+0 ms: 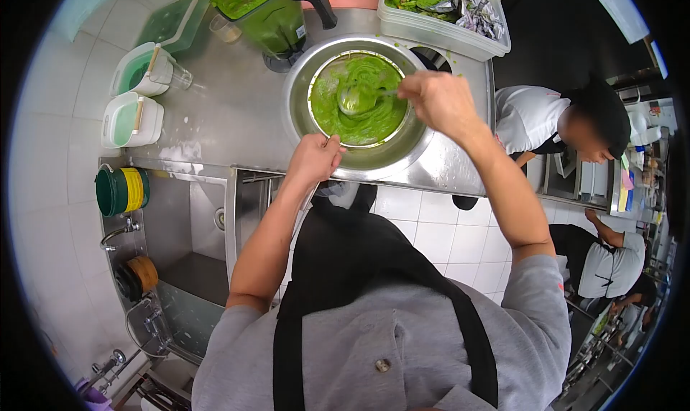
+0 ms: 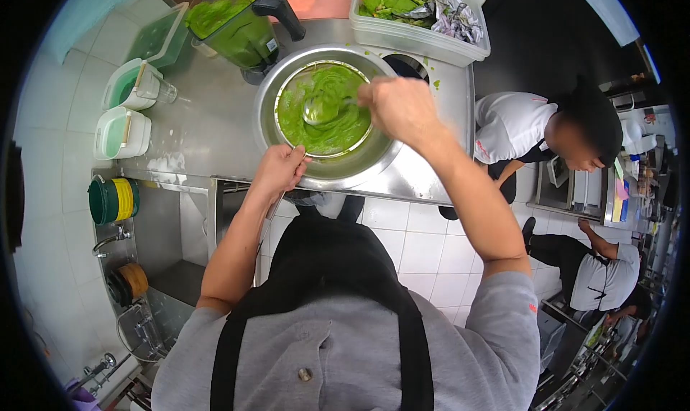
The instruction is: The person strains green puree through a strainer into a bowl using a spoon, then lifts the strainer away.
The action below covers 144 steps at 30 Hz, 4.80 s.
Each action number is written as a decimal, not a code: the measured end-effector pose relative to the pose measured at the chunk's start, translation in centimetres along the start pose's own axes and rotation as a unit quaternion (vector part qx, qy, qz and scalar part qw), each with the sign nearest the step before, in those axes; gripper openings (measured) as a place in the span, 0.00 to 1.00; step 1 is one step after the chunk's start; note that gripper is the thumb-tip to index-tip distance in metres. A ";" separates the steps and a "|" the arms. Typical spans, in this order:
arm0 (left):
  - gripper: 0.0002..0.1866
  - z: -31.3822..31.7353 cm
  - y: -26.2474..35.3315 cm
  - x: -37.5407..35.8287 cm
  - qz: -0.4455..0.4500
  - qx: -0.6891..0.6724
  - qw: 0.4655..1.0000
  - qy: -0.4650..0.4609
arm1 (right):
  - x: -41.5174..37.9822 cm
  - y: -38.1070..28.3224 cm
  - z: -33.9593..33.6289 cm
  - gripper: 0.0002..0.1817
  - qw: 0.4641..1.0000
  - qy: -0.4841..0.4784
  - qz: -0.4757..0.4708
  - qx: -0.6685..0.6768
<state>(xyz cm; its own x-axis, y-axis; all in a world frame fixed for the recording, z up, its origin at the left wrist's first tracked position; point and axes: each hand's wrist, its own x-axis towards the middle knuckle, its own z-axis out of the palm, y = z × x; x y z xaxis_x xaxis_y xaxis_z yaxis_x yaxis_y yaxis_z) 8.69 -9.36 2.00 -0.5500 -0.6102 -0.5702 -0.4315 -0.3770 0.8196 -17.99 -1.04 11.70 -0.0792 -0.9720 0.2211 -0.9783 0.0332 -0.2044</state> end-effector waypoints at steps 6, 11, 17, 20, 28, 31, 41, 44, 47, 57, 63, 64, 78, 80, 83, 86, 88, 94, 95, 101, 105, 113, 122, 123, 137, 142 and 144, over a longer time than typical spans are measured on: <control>0.18 -0.7 1.1 -0.4 0.017 0.025 0.999 -0.013 | 0.8 1.5 2.1 0.10 0.993 -0.072 0.092 -0.002; 0.18 -2.3 1.3 0.2 -0.001 0.029 0.999 -0.041 | 2.7 1.9 -0.8 0.10 0.995 0.011 -0.040 -0.093; 0.18 -4.8 1.7 1.3 -0.012 -0.019 0.996 -0.089 | -0.4 -0.5 -0.2 0.07 0.996 -0.058 0.042 0.061; 0.18 -5.9 1.2 1.6 -0.010 -0.033 0.989 -0.144 | -0.1 -0.1 1.4 0.06 0.999 0.009 -0.020 -0.039; 0.18 -7.0 1.5 2.3 -0.031 -0.025 0.985 -0.166 | -1.4 0.2 -1.9 0.02 0.997 0.016 -0.053 0.050; 0.18 -7.1 1.7 2.5 -0.040 -0.045 0.979 -0.195 | -0.7 1.8 -1.8 0.03 0.998 -0.005 -0.062 0.022; 0.19 -3.3 2.2 1.4 -0.023 0.032 0.994 -0.101 | 2.4 3.6 -0.1 0.09 0.988 -0.108 0.111 0.016; 0.20 -2.5 2.1 0.9 -0.002 0.051 0.995 -0.084 | 2.3 4.3 1.0 0.08 0.988 -0.119 0.101 -0.003; 0.20 -1.7 1.9 1.0 0.002 0.045 0.996 -0.073 | 2.7 4.7 0.2 0.07 0.994 -0.089 0.058 -0.026; 0.19 -0.9 1.8 1.5 -0.012 0.011 0.999 -0.051 | 2.0 2.7 0.6 0.09 0.994 -0.099 0.052 -0.020; 0.19 -1.5 1.1 1.7 -0.016 -0.024 0.997 -0.073 | 2.3 2.1 -0.3 0.07 0.994 -0.022 -0.014 -0.103; 0.19 -1.5 1.3 1.7 -0.021 -0.020 0.997 -0.073 | 2.0 1.5 -0.5 0.06 0.996 -0.003 -0.019 -0.091; 0.18 -2.1 1.7 3.1 -0.038 -0.009 0.996 -0.079 | 1.3 -3.5 0.2 0.08 0.989 0.019 -0.068 -0.128; 0.18 -2.2 1.7 3.1 -0.040 -0.013 0.995 -0.085 | 1.2 -3.5 0.6 0.08 0.987 0.036 -0.090 -0.127; 0.18 -2.2 1.9 3.1 -0.043 0.001 0.994 -0.097 | 1.5 -2.6 2.1 0.08 0.982 0.076 -0.125 -0.120; 0.18 -2.4 2.2 3.2 -0.049 -0.001 0.994 -0.096 | 0.0 -0.5 4.1 0.09 0.979 0.097 -0.144 -0.104; 0.18 -2.8 2.2 3.3 -0.049 -0.006 0.995 -0.090 | -0.9 0.8 3.9 0.10 0.979 0.095 -0.153 -0.095; 0.18 -2.7 3.1 2.7 -0.045 0.010 0.995 -0.089 | 0.8 0.1 4.3 0.15 0.984 0.141 -0.081 -0.073; 0.18 -2.6 3.1 2.5 -0.043 0.011 0.995 -0.085 | 0.5 0.4 4.8 0.15 0.984 0.142 -0.082 -0.072; 0.18 -2.7 2.6 2.8 -0.045 0.003 0.996 -0.080 | -0.3 1.3 3.5 0.11 0.990 0.112 -0.040 -0.076; 0.18 -2.2 3.0 2.2 -0.050 0.007 0.996 -0.070 | -0.1 1.1 5.0 0.10 0.989 0.118 -0.029 -0.086; 0.19 -2.8 2.0 2.3 -0.028 -0.009 0.997 -0.067 | 0.7 -1.4 5.6 0.14 0.983 0.148 0.056 -0.090; 0.18 -3.0 1.4 3.0 -0.016 -0.038 0.998 -0.054 | -1.6 -3.7 5.1 0.16 0.984 0.129 0.105 -0.058; 0.18 -3.0 1.5 3.1 -0.016 -0.038 0.997 -0.057 | -1.9 -3.7 5.4 0.16 0.984 0.128 0.108 -0.061; 0.18 -3.0 2.0 3.1 -0.031 -0.057 0.994 -0.086 | -2.8 -3.0 1.3 0.15 0.994 0.003 0.060 0.092; 0.17 -2.5 2.3 2.3 -0.040 -0.047 0.994 -0.094 | -1.0 -1.6 2.6 0.16 0.999 0.010 0.046 0.021; 0.17 -2.6 2.3 2.3 -0.034 -0.049 0.995 -0.081 | -1.1 -0.3 0.8 0.16 0.999 0.006 0.005 0.043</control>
<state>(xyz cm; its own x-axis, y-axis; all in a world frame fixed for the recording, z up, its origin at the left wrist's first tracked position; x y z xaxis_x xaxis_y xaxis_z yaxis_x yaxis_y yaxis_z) 8.31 -13.45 2.72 -0.6327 -0.4643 -0.6198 -0.4047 -0.4841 0.7758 -17.40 -0.18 10.74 -0.0923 -0.9688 0.2301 -0.9572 0.0227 -0.2885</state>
